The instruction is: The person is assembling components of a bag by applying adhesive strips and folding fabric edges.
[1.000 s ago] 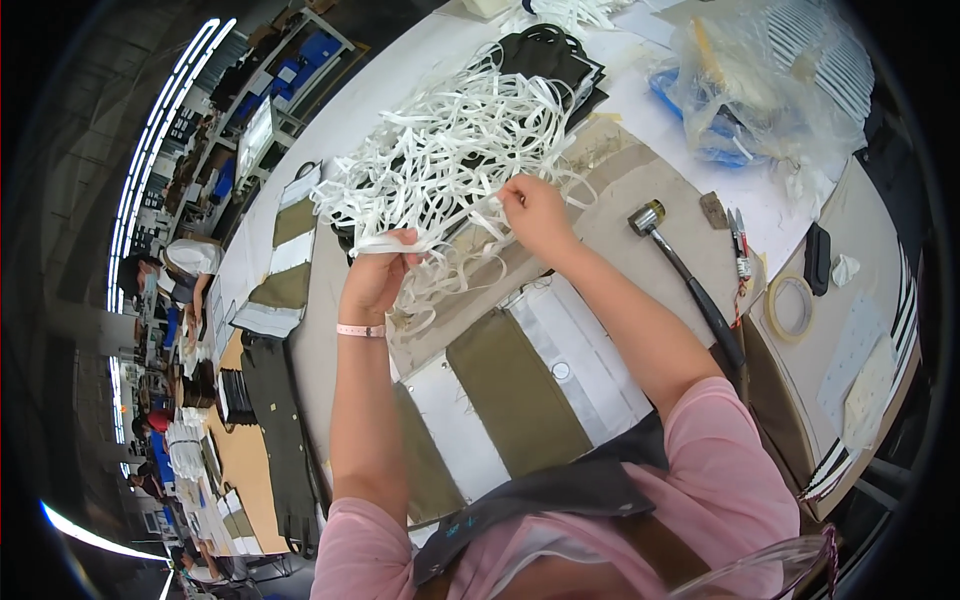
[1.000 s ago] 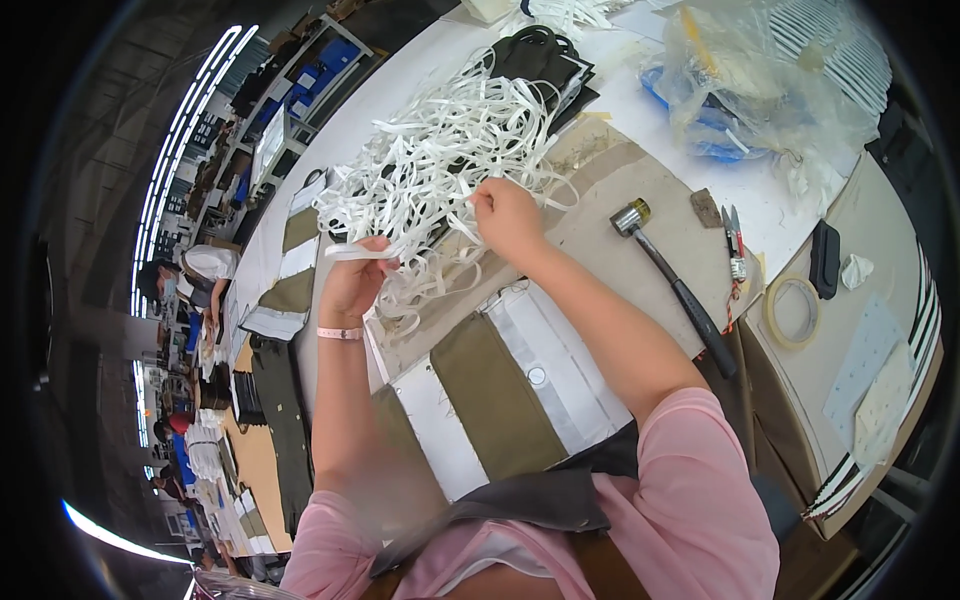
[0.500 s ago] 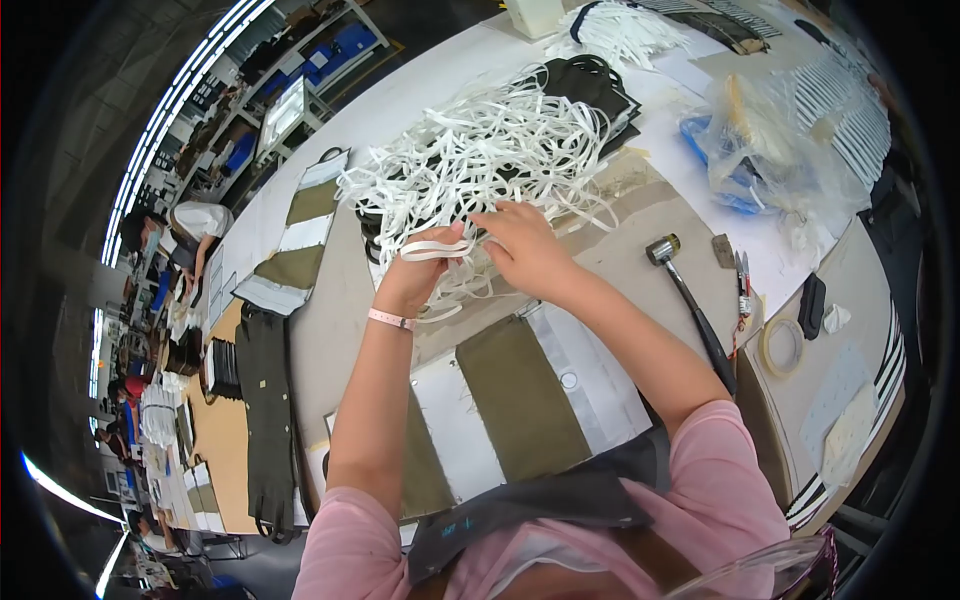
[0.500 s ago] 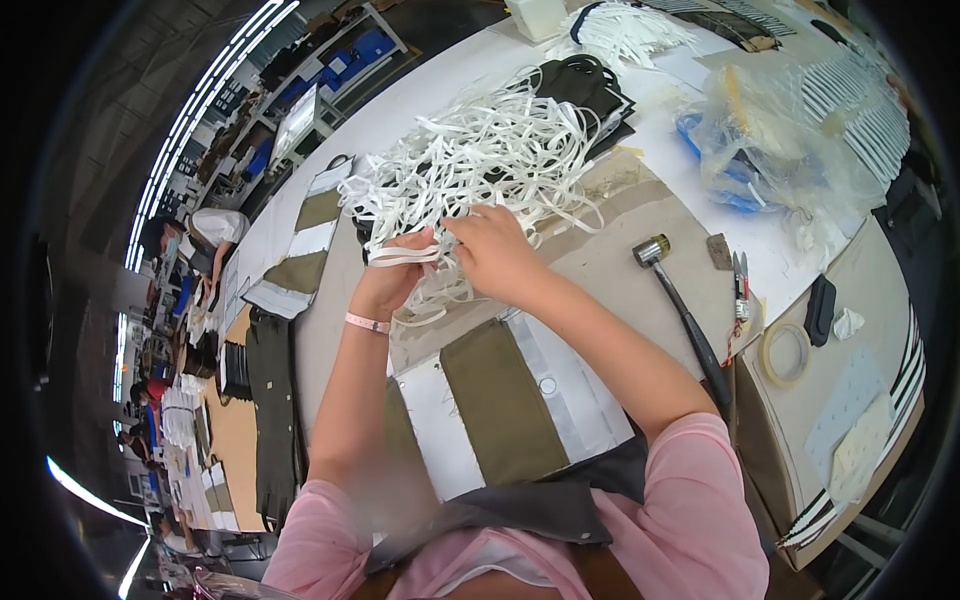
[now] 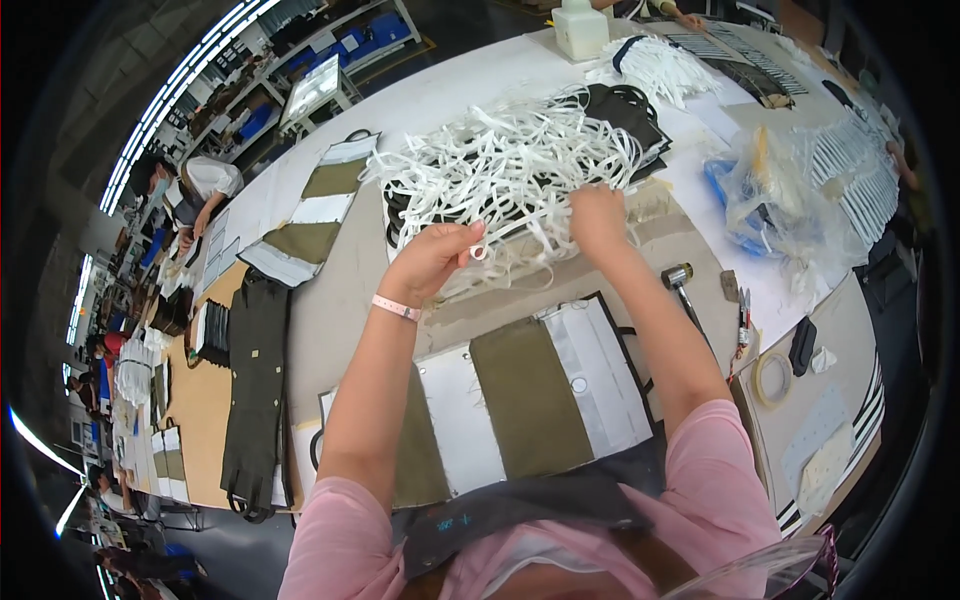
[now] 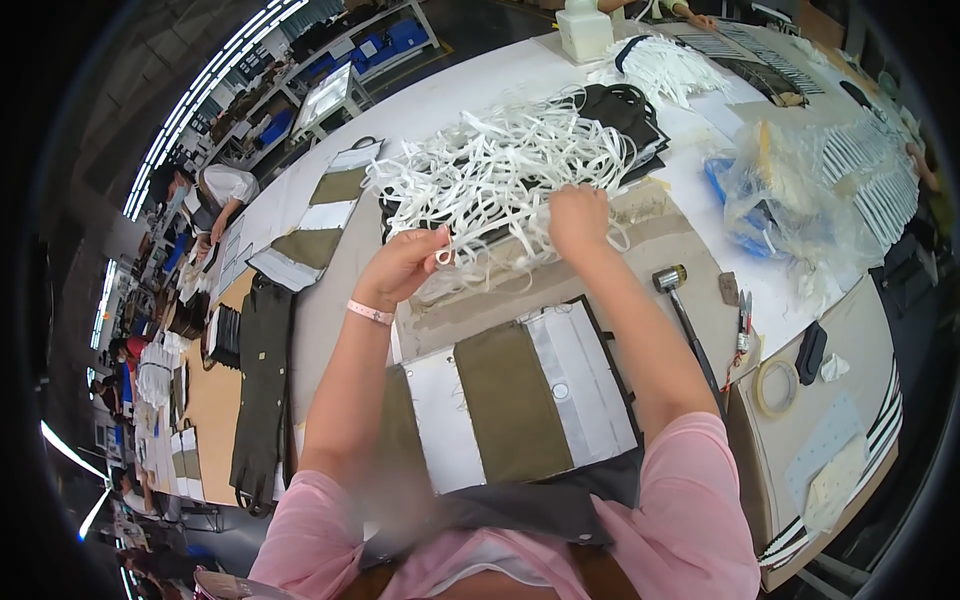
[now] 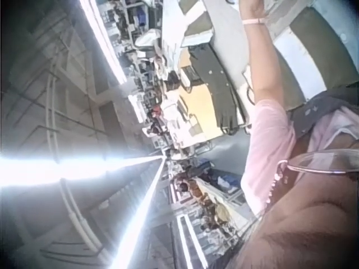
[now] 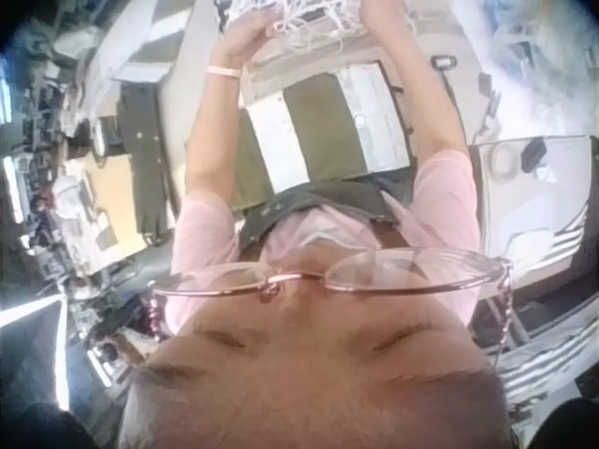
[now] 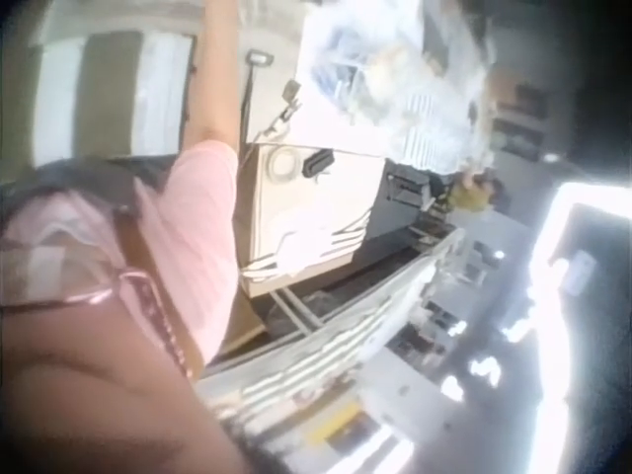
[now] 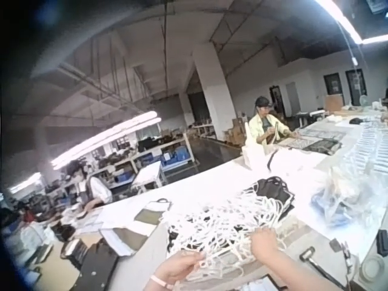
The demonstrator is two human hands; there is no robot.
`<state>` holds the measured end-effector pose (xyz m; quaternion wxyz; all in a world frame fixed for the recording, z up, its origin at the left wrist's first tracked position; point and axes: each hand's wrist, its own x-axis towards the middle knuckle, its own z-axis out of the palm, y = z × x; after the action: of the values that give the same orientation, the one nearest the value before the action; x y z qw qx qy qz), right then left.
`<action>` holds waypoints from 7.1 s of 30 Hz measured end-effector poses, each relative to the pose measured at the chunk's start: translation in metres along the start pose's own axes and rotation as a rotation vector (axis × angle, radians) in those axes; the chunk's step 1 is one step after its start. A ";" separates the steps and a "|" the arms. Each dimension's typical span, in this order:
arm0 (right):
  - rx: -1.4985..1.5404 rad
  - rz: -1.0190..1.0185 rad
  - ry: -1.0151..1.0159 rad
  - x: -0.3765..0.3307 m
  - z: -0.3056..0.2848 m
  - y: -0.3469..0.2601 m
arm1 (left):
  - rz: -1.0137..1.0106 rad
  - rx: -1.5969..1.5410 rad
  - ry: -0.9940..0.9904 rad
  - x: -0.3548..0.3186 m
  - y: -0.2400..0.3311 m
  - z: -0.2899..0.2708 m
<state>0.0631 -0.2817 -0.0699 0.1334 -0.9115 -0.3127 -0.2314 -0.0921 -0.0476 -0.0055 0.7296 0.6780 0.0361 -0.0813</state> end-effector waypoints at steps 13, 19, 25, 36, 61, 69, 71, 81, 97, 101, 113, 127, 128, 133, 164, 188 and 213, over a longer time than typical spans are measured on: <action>1.693 0.979 0.473 -0.010 -0.001 0.079 | -0.070 0.647 0.033 0.004 0.021 0.033; 0.899 0.032 0.007 -0.056 -0.062 -0.026 | 0.194 0.570 0.137 0.005 0.011 0.023; 1.391 0.608 -0.015 -0.059 -0.085 -0.002 | 0.153 0.932 -0.042 0.013 0.007 0.030; 2.124 0.934 0.354 -0.069 -0.066 0.061 | 0.150 0.723 0.344 0.016 0.029 -0.002; 1.182 0.297 0.997 -0.214 -0.312 0.098 | 0.151 1.687 0.341 0.175 0.010 0.018; 0.390 0.329 -0.415 -0.182 -0.214 -0.001 | 0.596 1.099 0.032 0.070 0.034 0.049; 0.384 0.092 -0.676 -0.180 -0.194 -0.042 | 0.471 0.662 -0.244 -0.006 0.020 0.088; 0.647 -0.298 -0.906 -0.163 -0.171 -0.106 | -0.376 0.037 -0.288 -0.198 -0.055 0.056; 0.871 0.401 -0.265 -0.187 -0.042 -0.075 | 0.003 0.900 0.676 -0.282 -0.148 -0.063; 0.722 0.307 -0.257 -0.203 -0.051 -0.056 | -0.134 0.781 0.617 -0.292 -0.139 -0.046; 0.145 -0.086 -0.414 -0.128 -0.111 -0.128 | 0.003 0.566 0.418 -0.300 -0.113 -0.047; 1.095 -0.443 -0.891 -0.114 -0.035 -0.292 | -0.213 0.101 0.631 -0.316 -0.106 -0.073; 1.072 -0.513 -0.824 -0.114 -0.030 -0.293 | -0.224 0.107 0.637 -0.314 -0.107 -0.074; 0.991 -0.575 -0.688 -0.124 -0.003 -0.295 | -0.315 0.305 0.744 -0.303 -0.112 -0.078; 0.872 -0.658 -0.645 -0.127 0.008 -0.296 | -0.256 0.835 0.839 -0.304 -0.109 -0.070; 0.756 -0.694 -0.540 -0.127 -0.001 -0.296 | -0.191 1.423 0.510 -0.305 -0.134 -0.034; 0.658 -0.636 -0.666 -0.118 -0.018 -0.267 | -0.284 1.419 0.282 -0.292 -0.131 -0.023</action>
<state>-0.1944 -0.1433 -0.0881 0.2282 -0.7065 -0.6530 0.1496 -0.4001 -0.0131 -0.0889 0.0862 0.9798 0.1556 -0.0911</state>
